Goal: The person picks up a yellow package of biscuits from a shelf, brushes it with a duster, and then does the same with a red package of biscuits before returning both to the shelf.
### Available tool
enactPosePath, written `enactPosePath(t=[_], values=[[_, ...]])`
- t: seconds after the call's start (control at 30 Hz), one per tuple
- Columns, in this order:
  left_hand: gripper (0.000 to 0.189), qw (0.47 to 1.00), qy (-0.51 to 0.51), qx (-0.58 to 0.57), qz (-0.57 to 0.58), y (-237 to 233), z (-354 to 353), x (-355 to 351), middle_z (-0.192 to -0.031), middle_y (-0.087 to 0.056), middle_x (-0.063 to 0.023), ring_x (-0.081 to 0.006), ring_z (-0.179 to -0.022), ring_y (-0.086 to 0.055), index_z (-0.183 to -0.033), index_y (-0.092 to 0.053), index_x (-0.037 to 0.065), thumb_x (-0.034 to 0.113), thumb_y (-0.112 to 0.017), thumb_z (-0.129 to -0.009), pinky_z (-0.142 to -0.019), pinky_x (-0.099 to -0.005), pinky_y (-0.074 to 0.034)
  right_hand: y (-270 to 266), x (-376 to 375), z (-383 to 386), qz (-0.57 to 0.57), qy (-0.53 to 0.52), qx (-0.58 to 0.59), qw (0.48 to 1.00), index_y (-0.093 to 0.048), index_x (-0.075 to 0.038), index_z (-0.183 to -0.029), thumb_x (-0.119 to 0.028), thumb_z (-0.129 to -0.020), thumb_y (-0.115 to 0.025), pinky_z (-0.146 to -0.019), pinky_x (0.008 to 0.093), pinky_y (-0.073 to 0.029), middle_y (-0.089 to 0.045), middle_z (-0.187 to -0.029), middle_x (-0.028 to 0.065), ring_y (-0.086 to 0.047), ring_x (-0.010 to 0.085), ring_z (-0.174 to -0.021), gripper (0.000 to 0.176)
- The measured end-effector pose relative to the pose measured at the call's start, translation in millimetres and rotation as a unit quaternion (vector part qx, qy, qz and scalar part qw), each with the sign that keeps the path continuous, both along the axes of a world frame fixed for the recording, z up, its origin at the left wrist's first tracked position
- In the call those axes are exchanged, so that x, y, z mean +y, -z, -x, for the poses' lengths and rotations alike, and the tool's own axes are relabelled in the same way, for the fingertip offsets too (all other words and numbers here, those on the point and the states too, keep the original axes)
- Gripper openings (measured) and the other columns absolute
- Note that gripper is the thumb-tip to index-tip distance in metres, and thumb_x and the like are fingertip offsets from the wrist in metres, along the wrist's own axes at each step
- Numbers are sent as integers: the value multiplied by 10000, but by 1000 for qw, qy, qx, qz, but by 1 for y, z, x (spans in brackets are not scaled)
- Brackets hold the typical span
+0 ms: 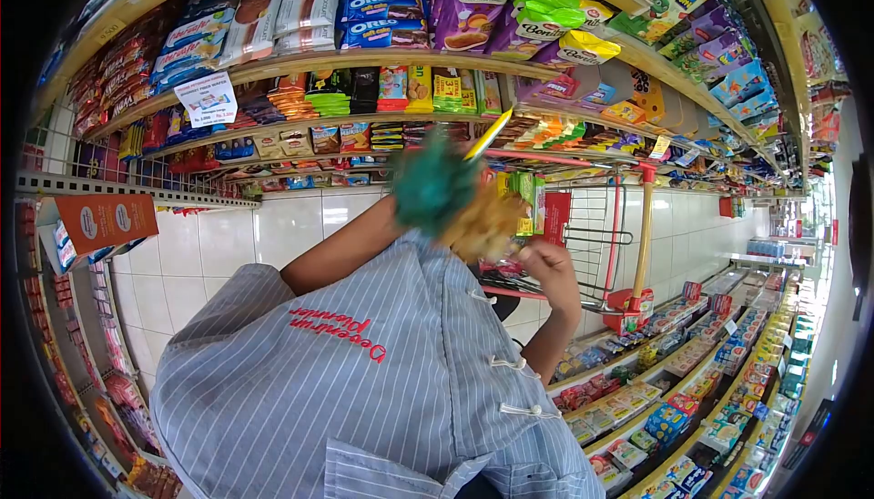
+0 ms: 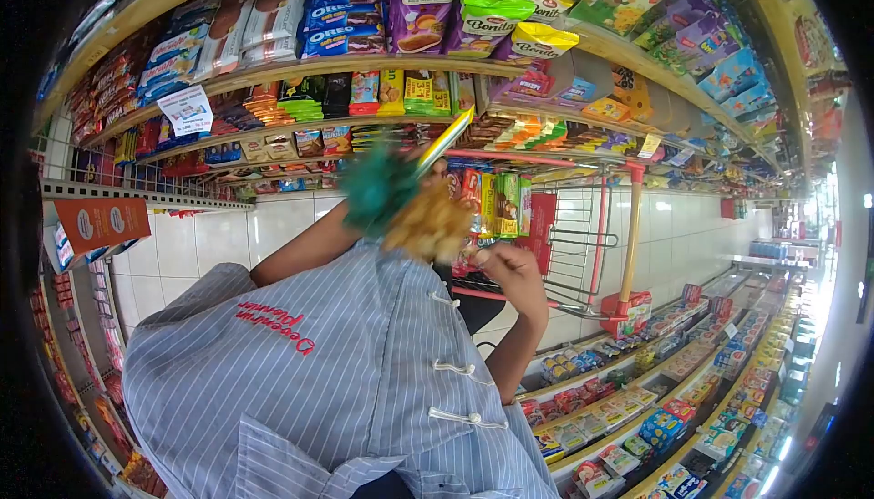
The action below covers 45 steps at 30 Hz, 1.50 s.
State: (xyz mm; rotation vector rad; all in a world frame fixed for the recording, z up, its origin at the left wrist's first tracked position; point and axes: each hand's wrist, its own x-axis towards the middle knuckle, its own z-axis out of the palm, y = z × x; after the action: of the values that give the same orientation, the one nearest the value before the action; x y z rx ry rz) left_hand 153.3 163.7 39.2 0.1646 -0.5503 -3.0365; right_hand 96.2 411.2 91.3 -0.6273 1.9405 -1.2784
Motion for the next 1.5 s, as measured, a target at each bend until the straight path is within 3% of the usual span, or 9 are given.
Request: enactPosePath(t=[0.1,0.27,0.6,0.7,0.8,1.07,1.23,1.33,1.5], values=[[408,985,19,50,161,35,9,-6,-841,-506,-11,-98,-669,-490,-1319,-422,75,273,-468,-966,-584,-220,-425,10,-5,1,-4,72,28,997,-660,1,-810,-158,-899,-597,-520,211,-309,-488,-635,-68,-394,24,-583,192],[324,998,56,15,-40,6,-3,-3,-873,-520,-16,-95,-660,-454,-1190,-488,71,310,-434,-979,-616,-237,-408,9,-8,15,16,300,85,950,-657,-11,-811,-209,-925,-566,-488,205,-258,-435,-587,-66,-348,21,-540,246],[531,995,-37,-3,-93,27,3,5,-1394,-421,-126,-240,-1170,-495,-1408,-325,42,336,-386,-969,-1098,-427,-300,9,-21,-4,-20,-21,-41,999,-667,3,-825,-208,-900,-614,-549,218,-363,-508,-628,-49,-440,35,-595,230],[535,880,158,363,-264,66,15,-8,-1333,-494,-140,-254,-1189,-494,-1372,-390,44,352,-432,-938,-1082,-435,-305,40,-15,11,-15,59,15,998,-668,-30,-813,-256,-913,-590,-502,200,-299,-467,-598,-66,-387,21,-546,259],[504,973,19,-17,-230,22,3,-8,-1315,-510,-159,-281,-1176,-514,-1316,-461,52,368,-447,-923,-1052,-474,-331,36,-15,19,-11,289,42,956,-658,-38,-802,-261,-912,-590,-492,193,-280,-457,-594,-71,-377,17,-540,258],[604,953,145,88,-252,25,8,-16,-1446,-343,-158,-359,-1317,-341,-1410,-361,145,475,-434,-910,-1115,-507,-225,38,-6,11,-10,63,-19,998,-655,-10,-769,-171,-905,-587,-494,214,-285,-444,-586,-59,-371,29,-545,222],[505,965,70,36,-252,19,0,-11,-1224,-573,-175,-309,-1163,-523,-1234,-534,32,407,-519,-896,-1024,-480,-364,46,-9,23,8,330,97,939,-648,-27,-766,-297,-928,-580,-443,205,-223,-392,-553,-62,-309,16,-480,322],[368,992,55,2,-113,37,3,-17,-926,-673,-140,-222,-710,-673,-1121,-580,4,291,-557,-891,-638,-352,-580,40,-2,18,55,319,18,946,-650,-32,-792,-341,-932,-567,-428,198,-201,-384,-534,-67,-282,10,-460,349],[300,994,-15,-74,-74,5,-3,-1,-761,-640,-92,-182,-634,-645,-999,-608,24,290,-552,-873,-593,-303,-545,34,14,9,90,183,-76,976,-648,-15,-755,-242,-911,-598,-467,219,-230,-417,-558,-58,-325,24,-517,281]])
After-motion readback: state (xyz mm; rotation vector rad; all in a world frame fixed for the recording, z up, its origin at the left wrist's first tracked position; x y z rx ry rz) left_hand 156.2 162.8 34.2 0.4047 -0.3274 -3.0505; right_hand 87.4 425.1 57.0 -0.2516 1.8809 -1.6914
